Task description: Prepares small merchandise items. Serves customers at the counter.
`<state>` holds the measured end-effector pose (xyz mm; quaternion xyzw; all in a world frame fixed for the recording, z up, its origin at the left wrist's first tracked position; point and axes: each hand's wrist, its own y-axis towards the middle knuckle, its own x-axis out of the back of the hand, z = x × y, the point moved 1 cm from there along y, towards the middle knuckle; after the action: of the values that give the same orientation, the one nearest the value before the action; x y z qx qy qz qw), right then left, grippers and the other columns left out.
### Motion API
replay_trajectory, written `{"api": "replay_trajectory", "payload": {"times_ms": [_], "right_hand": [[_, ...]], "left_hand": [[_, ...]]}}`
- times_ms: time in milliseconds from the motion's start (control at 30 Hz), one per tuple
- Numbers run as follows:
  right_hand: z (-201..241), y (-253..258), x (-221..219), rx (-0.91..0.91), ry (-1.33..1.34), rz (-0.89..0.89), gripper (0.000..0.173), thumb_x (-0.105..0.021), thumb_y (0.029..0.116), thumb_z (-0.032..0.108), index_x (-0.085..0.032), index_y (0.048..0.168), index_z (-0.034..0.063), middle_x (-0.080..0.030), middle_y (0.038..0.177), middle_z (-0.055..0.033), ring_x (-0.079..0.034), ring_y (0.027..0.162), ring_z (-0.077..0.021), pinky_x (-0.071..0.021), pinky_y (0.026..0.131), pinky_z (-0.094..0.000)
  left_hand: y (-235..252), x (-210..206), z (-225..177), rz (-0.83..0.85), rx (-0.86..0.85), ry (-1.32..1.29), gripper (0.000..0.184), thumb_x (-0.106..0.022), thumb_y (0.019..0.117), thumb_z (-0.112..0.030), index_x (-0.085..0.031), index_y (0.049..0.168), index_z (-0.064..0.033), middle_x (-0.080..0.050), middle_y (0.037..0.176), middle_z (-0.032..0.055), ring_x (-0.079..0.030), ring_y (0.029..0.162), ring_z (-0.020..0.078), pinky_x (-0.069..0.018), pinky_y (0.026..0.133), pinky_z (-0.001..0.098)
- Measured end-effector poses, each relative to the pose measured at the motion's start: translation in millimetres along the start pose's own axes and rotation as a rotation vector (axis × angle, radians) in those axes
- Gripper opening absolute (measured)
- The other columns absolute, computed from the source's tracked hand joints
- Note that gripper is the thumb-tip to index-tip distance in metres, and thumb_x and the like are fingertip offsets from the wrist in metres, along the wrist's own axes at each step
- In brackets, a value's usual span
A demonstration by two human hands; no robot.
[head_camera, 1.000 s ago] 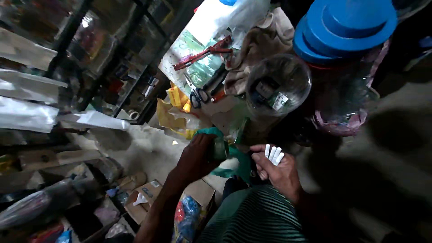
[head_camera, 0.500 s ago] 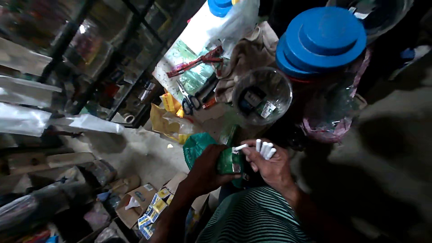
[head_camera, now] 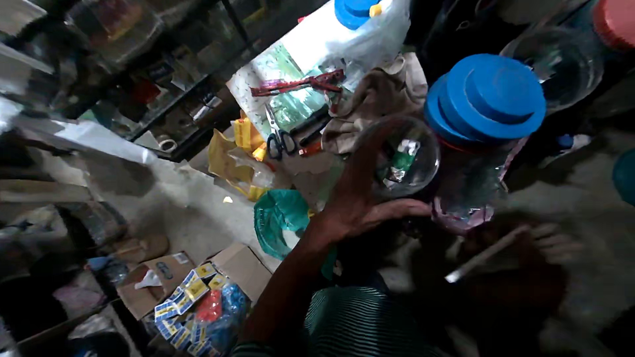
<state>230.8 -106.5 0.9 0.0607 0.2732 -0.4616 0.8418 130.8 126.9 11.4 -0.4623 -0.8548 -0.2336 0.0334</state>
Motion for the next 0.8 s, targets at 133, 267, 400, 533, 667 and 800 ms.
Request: {"api": "replay_trajectory", "payload": {"times_ms": [133, 267, 400, 533, 667, 800], "right_hand": [[-82, -42, -45, -0.434, -0.059, -0.063, 0.026, -0.032, 0.1095, 0.018, -0.056, 0.112, 0.0086, -0.074, 0.083, -0.0029, -0.073, 0.069, -0.0171, -0.0641, 0.06, -0.0352], [-154, -68, -95, -0.607, -0.062, -0.01, 0.024, -0.038, 0.1068, 0.013, -0.055, 0.122, 0.0033, -0.069, 0.079, -0.0027, -0.071, 0.067, -0.0183, -0.0649, 0.063, -0.0399], [-221, -94, -167, -0.665, -0.137, 0.156, 0.019, -0.046, 0.1058, 0.012, -0.058, 0.117, 0.0033, -0.07, 0.082, -0.0016, -0.072, 0.073, -0.0177, -0.0654, 0.074, -0.0405], [-295, -137, -266, -0.753, -0.151, 0.32, 0.017, -0.053, 0.105, 0.017, -0.062, 0.112, 0.0051, -0.069, 0.085, -0.0036, -0.071, 0.075, -0.0187, -0.0641, 0.076, -0.0414], [-357, -157, -377, -0.806, -0.149, 0.552, 0.018, -0.047, 0.1062, 0.013, -0.06, 0.109, 0.0003, -0.073, 0.088, -0.0099, -0.074, 0.081, -0.0228, -0.0638, 0.08, -0.0421], [-402, -161, -477, -0.683, -0.251, 0.915, 0.024, -0.044, 0.1069, 0.013, -0.063, 0.109, -0.002, -0.076, 0.104, -0.0152, -0.073, 0.102, -0.0246, -0.0585, 0.094, -0.0411]], "left_hand": [[-107, 43, 20, 0.047, 0.242, 0.074, 0.065, -0.067, 0.0965, -0.046, -0.056, 0.137, 0.0027, -0.068, 0.125, 0.0128, -0.065, 0.117, 0.0157, -0.0538, 0.103, 0.0382], [-229, 92, 31, 0.369, 0.612, -0.08, 0.036, -0.062, 0.102, -0.035, -0.071, 0.11, -0.0011, -0.074, 0.097, 0.0083, -0.07, 0.088, 0.012, -0.0587, 0.083, 0.0337], [-313, 149, 33, 0.296, 0.572, -0.241, 0.031, -0.06, 0.1039, -0.029, -0.075, 0.108, -0.0021, -0.075, 0.101, 0.0086, -0.071, 0.093, 0.0118, -0.058, 0.088, 0.0306], [-363, 234, 47, 0.06, 0.486, -0.225, 0.03, -0.059, 0.1048, -0.027, -0.074, 0.108, -0.0013, -0.074, 0.099, 0.0102, -0.07, 0.092, 0.013, -0.0576, 0.087, 0.0303], [-419, 325, 43, -0.212, 0.546, -0.162, 0.027, -0.062, 0.1033, -0.026, -0.073, 0.105, -0.0014, -0.075, 0.104, 0.0093, -0.071, 0.099, 0.0125, -0.0586, 0.092, 0.0328], [-436, 401, 35, -0.509, 0.681, -0.103, 0.049, -0.067, 0.0988, -0.027, -0.056, 0.132, 0.0083, -0.074, 0.11, 0.0109, -0.073, 0.096, 0.0113, -0.0613, 0.087, 0.0311]]}}
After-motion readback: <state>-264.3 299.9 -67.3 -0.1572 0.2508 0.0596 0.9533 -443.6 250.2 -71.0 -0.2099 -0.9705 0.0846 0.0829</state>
